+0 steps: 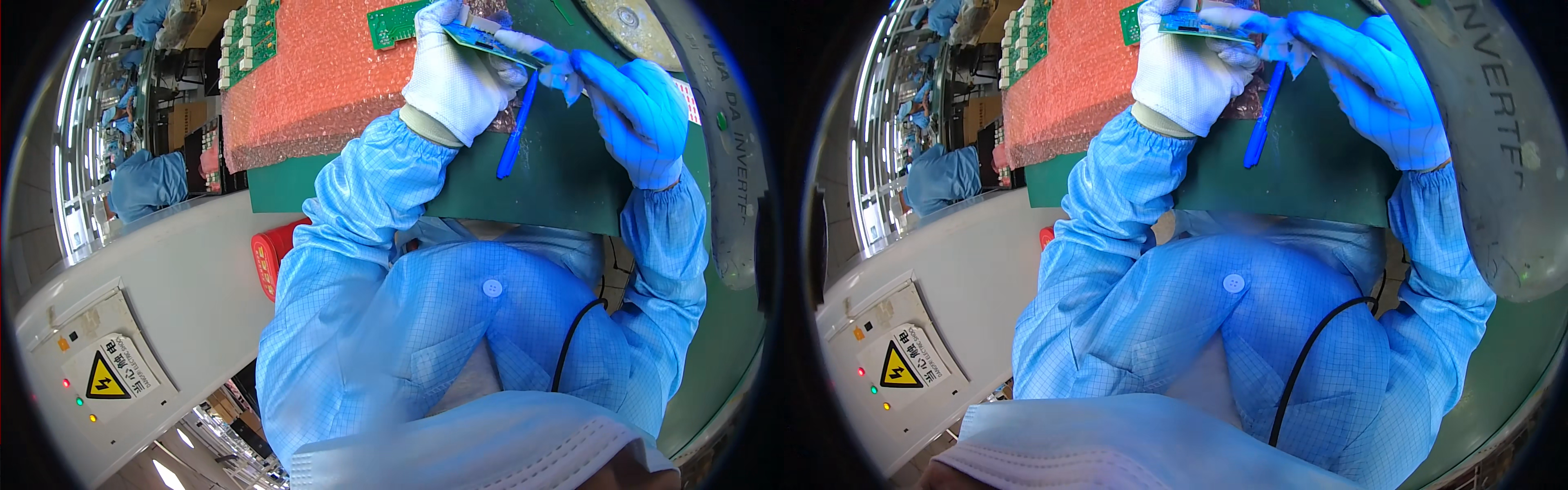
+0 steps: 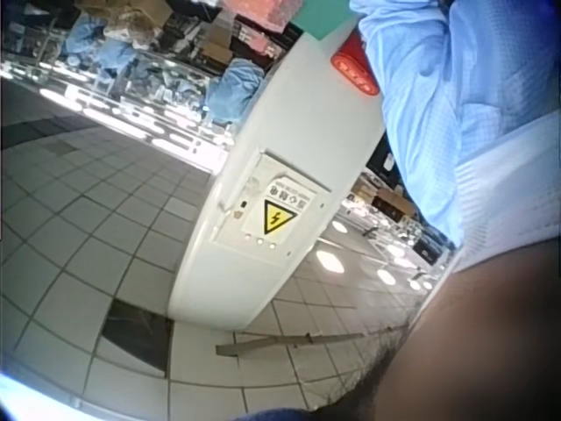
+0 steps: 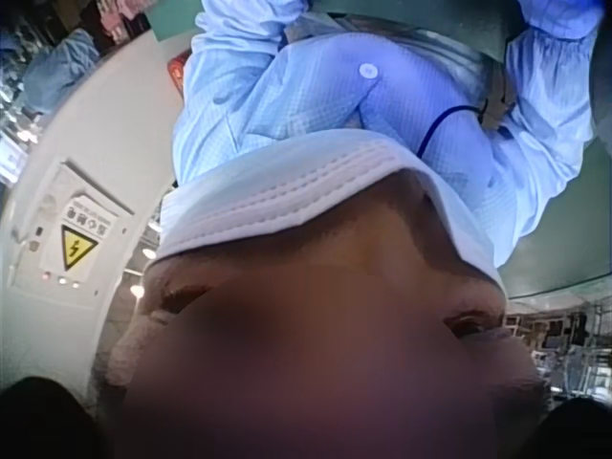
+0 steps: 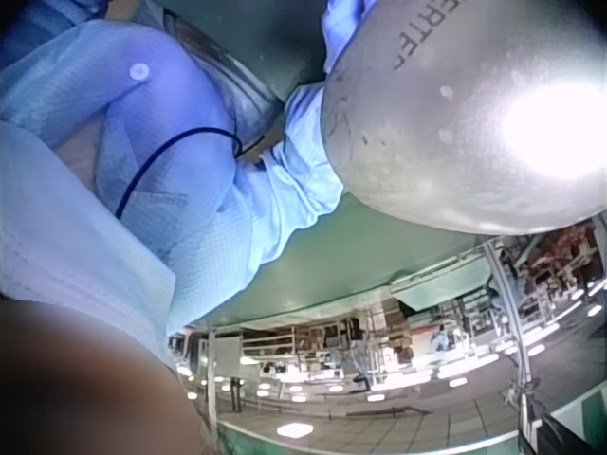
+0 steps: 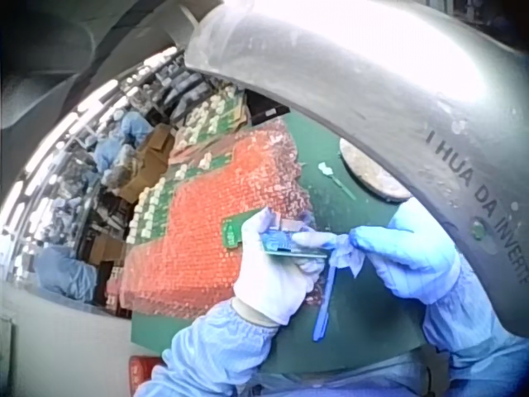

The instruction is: Manually assembling and inspecting circuit boards on a production line.

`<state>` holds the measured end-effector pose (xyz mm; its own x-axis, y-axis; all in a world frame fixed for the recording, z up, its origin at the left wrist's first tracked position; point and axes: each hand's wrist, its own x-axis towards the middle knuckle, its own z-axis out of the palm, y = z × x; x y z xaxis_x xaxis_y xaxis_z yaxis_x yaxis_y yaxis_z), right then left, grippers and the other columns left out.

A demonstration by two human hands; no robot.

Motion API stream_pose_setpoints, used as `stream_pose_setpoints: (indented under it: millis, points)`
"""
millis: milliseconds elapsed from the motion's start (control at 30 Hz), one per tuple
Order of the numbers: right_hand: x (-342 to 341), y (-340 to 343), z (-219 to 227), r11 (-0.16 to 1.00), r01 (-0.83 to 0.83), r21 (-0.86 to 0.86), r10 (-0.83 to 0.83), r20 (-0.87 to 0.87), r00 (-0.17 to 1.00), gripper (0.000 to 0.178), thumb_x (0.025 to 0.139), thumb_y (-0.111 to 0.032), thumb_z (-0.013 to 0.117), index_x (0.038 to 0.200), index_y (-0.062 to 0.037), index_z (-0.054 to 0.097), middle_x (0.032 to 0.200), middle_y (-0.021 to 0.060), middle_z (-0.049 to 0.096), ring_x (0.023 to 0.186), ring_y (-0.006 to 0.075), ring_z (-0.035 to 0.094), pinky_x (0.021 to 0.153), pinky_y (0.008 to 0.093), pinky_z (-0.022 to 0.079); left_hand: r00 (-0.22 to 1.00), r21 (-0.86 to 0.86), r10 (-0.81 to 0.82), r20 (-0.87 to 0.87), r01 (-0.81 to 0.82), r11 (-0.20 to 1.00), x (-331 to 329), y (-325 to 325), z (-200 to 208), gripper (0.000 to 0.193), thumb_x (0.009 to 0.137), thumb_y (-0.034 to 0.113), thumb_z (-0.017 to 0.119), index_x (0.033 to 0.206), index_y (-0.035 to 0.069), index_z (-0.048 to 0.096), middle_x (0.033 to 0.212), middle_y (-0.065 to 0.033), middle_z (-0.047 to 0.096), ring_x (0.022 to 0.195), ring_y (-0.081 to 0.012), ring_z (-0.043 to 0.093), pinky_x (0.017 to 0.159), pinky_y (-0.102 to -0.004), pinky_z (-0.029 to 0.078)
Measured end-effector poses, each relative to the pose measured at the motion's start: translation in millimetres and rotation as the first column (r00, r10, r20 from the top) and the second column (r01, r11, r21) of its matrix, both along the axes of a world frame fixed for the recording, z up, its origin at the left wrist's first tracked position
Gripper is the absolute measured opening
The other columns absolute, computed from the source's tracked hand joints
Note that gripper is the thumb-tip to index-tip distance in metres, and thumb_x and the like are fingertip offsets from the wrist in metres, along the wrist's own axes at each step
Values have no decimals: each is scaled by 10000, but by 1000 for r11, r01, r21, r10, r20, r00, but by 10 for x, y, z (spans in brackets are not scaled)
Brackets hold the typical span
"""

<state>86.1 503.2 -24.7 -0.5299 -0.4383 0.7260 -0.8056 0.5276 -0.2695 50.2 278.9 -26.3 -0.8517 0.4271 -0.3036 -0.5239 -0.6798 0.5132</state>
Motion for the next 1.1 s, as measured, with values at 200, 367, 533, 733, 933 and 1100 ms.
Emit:
stream_pose_setpoints:
  millis: [200, 367, 533, 733, 933, 1100]
  points:
    - [32, -8, 2, 998, 36, -51, -37, -3, 999, 349, 818, 19, 707, 1165, -9, 688, 743, 65, 642, 616, 181, 573, 546, 301, 422, 999, 91, -50, 19, 48, 995, -11, 6, 48, 400, 984, 461, 438, 784, 122, 510, 680, -43, 538, 632, -169, 514, 544, -281, 385]
    - [30, -48, 7, 998, 38, -51, -39, -15, 999, 346, 824, 18, 703, 1169, -1, 686, 746, 64, 643, 616, 174, 569, 549, 301, 423, 1000, 102, -5, 12, 4, 995, 14, 19, 78, 377, 981, 461, 446, 781, 146, 504, 689, -35, 553, 659, -177, 532, 548, -280, 380]
    - [22, -69, 18, 996, 3, -92, -5, -22, 1000, 337, 839, 33, 684, 1175, 11, 682, 753, 64, 642, 607, 160, 555, 539, 298, 409, 998, 96, -52, -27, 54, 994, -6, -15, 21, 370, 981, 467, 453, 781, 159, 500, 718, -25, 563, 701, -184, 556, 563, -279, 379]
    - [38, -53, -22, 969, 134, -205, -122, 71, 990, 314, 876, 49, 641, 1188, 35, 671, 867, 90, 690, 738, 159, 644, 654, 269, 505, 940, -17, 236, -247, -248, 969, 36, 67, 83, 258, 981, 384, 518, 1008, 128, 536, 836, -15, 579, 814, -174, 579, 699, -340, 451]
    - [73, -10, -88, 922, 185, -340, -114, 218, 969, 307, 908, 55, 611, 1211, 52, 655, 974, 102, 701, 864, 153, 653, 760, 259, 510, 318, -246, 30, -948, -787, 566, -91, -517, -183, 316, 899, 332, 649, 1019, 50, 571, 1011, -92, 578, 816, -236, 541, 679, -330, 420]
    - [32, -104, -17, 916, 167, -365, -130, 124, 984, 308, 905, 60, 619, 1211, 52, 654, 950, 100, 702, 836, 151, 650, 732, 252, 505, 201, -238, -180, -963, -947, 217, 262, -140, 312, 1202, 662, 588, 837, 1455, -49, 196, 1081, -102, 562, 903, -211, 591, 823, -352, 482]
